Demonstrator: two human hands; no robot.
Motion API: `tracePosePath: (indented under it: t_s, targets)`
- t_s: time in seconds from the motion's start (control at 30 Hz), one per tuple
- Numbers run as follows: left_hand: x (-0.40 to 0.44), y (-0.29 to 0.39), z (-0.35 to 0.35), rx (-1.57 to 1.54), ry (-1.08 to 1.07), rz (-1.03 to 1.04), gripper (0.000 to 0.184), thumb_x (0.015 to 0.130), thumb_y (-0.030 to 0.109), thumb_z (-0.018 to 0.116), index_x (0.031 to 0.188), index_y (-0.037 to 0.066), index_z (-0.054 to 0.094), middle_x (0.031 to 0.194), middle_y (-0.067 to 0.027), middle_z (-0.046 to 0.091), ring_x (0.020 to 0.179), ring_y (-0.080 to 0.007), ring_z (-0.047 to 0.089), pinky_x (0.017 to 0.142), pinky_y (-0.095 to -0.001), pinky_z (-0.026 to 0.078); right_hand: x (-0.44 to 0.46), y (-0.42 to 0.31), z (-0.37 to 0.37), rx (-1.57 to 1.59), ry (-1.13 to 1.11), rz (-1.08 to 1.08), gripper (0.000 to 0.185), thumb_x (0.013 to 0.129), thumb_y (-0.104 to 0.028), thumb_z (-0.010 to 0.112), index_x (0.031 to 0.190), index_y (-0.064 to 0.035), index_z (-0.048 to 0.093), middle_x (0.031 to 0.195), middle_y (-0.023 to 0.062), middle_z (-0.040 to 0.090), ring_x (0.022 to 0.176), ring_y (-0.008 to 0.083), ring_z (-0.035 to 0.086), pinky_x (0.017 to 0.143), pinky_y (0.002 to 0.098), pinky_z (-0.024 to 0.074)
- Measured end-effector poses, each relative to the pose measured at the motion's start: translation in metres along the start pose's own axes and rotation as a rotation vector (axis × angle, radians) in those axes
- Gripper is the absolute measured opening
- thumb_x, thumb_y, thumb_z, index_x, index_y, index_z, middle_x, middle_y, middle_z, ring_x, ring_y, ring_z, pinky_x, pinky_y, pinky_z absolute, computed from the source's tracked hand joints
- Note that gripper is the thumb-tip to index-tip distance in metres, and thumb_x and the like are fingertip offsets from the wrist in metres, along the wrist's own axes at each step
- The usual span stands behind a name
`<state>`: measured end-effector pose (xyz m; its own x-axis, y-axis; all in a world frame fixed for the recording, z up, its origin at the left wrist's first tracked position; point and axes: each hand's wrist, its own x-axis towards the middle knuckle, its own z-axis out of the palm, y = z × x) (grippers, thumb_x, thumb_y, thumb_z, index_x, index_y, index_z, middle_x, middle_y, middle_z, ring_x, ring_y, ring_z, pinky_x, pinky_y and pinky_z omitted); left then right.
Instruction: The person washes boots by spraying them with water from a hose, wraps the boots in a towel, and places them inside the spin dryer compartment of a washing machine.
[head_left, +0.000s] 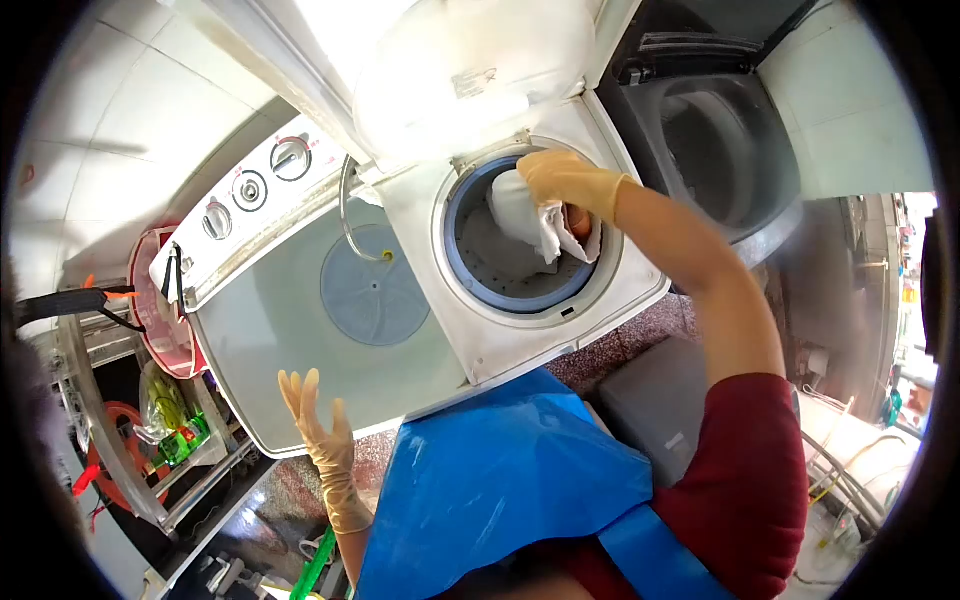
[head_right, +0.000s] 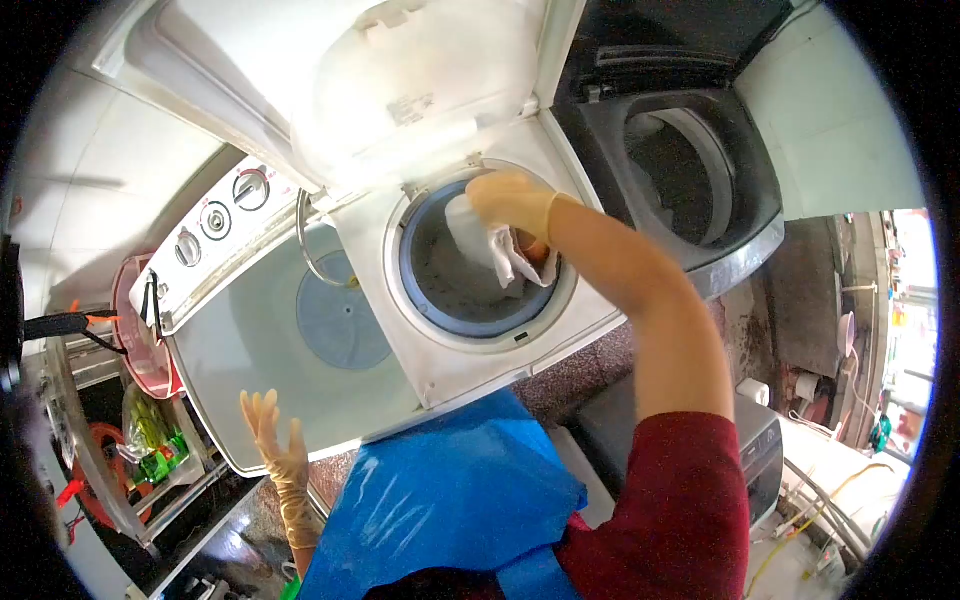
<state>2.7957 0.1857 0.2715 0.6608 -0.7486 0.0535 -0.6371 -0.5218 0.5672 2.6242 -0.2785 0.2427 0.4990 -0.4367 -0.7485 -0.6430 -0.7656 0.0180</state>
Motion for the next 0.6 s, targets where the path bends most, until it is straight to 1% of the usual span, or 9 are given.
tracePosePath:
  t_s: [0.1, 0.17, 0.2, 0.33, 0.4, 0.43, 0.5, 0.53, 0.6]
  targets:
    - [0.014, 0.019, 0.006, -0.044, -0.087, 0.005, 0.057, 0.083, -0.004, 0.062, 0.137, 0.008, 0.049, 0.153, -0.026, 0.031, 0.141, -0.0397, 0.034, 0.112, -0.0486, 0.034, 0.059, 0.01, 0.047, 0.062, 0.142, -0.019, 0.044, 0.065, -0.014, 0.081, 0.105, -0.0029, 0.068, 0.104, 0.0175, 0.07, 0.101, 0.0336, 0.067, 0.081, 0.0419, 0.0544]
    - [0.03, 0.031, 0.018, -0.058, -0.136, 0.167, 0.054, 0.082, -0.005, 0.063, 0.134, 0.006, 0.053, 0.147, -0.0246, 0.042, 0.14, -0.0385, 0.036, 0.111, -0.0455, 0.036, 0.035, 0.007, 0.03, 0.094, 0.098, 0.028, 0.043, 0.065, -0.013, 0.08, 0.106, -0.0032, 0.067, 0.105, 0.0172, 0.07, 0.101, 0.0342, 0.067, 0.082, 0.0418, 0.0544]
    - [0.038, 0.036, 0.032, -0.127, -0.079, 0.225, 0.048, 0.082, -0.006, 0.065, 0.128, 0.005, 0.059, 0.142, -0.0208, 0.05, 0.137, -0.038, 0.042, 0.109, -0.0426, 0.04, 0.025, 0.006, 0.023, 0.128, 0.062, 0.084, 0.043, 0.065, -0.012, 0.08, 0.106, -0.0035, 0.067, 0.105, 0.0169, 0.07, 0.101, 0.0347, 0.067, 0.082, 0.0417, 0.0544]
    - [0.08, 0.078, 0.065, -0.32, -0.221, 0.21, 0.041, 0.083, -0.006, 0.065, 0.122, 0.004, 0.063, 0.141, -0.018, 0.051, 0.132, -0.0335, 0.048, 0.104, -0.0392, 0.045, 0.024, 0.021, 0.021, 0.091, 0.011, 0.032, 0.049, 0.065, -0.014, 0.082, 0.11, -0.0037, 0.065, 0.109, 0.0166, 0.069, 0.102, 0.0348, 0.067, 0.082, 0.0412, 0.0545]
    - [0.101, 0.106, 0.085, -0.462, -0.356, 0.366, 0.032, 0.085, -0.005, 0.062, 0.116, 0.002, 0.065, 0.133, -0.0169, 0.059, 0.12, -0.031, 0.059, 0.097, -0.0366, 0.05, 0.015, 0.024, 0.01, 0.008, 0.027, -0.108, 0.052, 0.066, -0.015, 0.083, 0.113, -0.0039, 0.063, 0.107, 0.0175, 0.069, 0.102, 0.0337, 0.067, 0.081, 0.0407, 0.055]
    - [0.109, 0.114, 0.099, -0.461, -0.352, 0.359, 0.032, 0.085, -0.005, 0.062, 0.116, 0.002, 0.065, 0.133, -0.0169, 0.059, 0.12, -0.031, 0.059, 0.097, -0.0366, 0.05, 0.003, 0.018, -0.004, 0.003, 0.026, -0.115, 0.052, 0.066, -0.015, 0.083, 0.113, -0.0039, 0.063, 0.107, 0.0175, 0.069, 0.102, 0.0337, 0.067, 0.081, 0.0407, 0.055]
    - [0.124, 0.125, 0.129, -0.377, -0.605, 0.442, 0.022, 0.086, 0.0, 0.064, 0.108, 0.001, 0.068, 0.119, -0.0153, 0.067, 0.107, -0.0311, 0.065, 0.088, -0.0363, 0.054, -0.046, -0.006, -0.045, -0.181, -0.054, -0.158, 0.047, 0.069, -0.014, 0.081, 0.112, -0.0042, 0.063, 0.101, 0.0169, 0.07, 0.099, 0.0327, 0.068, 0.081, 0.04, 0.0555]
    - [0.13, 0.13, 0.141, -0.377, -0.602, 0.436, 0.022, 0.086, 0.0, 0.064, 0.108, 0.001, 0.068, 0.119, -0.0153, 0.067, 0.107, -0.0311, 0.065, 0.088, -0.0363, 0.054, -0.075, -0.018, -0.067, -0.28, -0.061, -0.197, 0.045, 0.071, -0.013, 0.08, 0.112, -0.0044, 0.063, 0.099, 0.0165, 0.07, 0.097, 0.0322, 0.069, 0.08, 0.0399, 0.0556]
    - [0.137, 0.14, 0.167, 0.111, -0.89, 0.518, 0.02, 0.092, 0.011, 0.058, 0.105, 0.004, 0.072, 0.12, -0.0167, 0.066, 0.106, -0.0265, 0.066, 0.089, -0.0355, 0.054, -0.096, -0.02, -0.083, -0.338, -0.037, -0.247, 0.042, 0.07, -0.008, 0.077, 0.11, -0.0042, 0.063, 0.097, 0.0169, 0.07, 0.095, 0.0321, 0.069, 0.079, 0.0405, 0.0555]
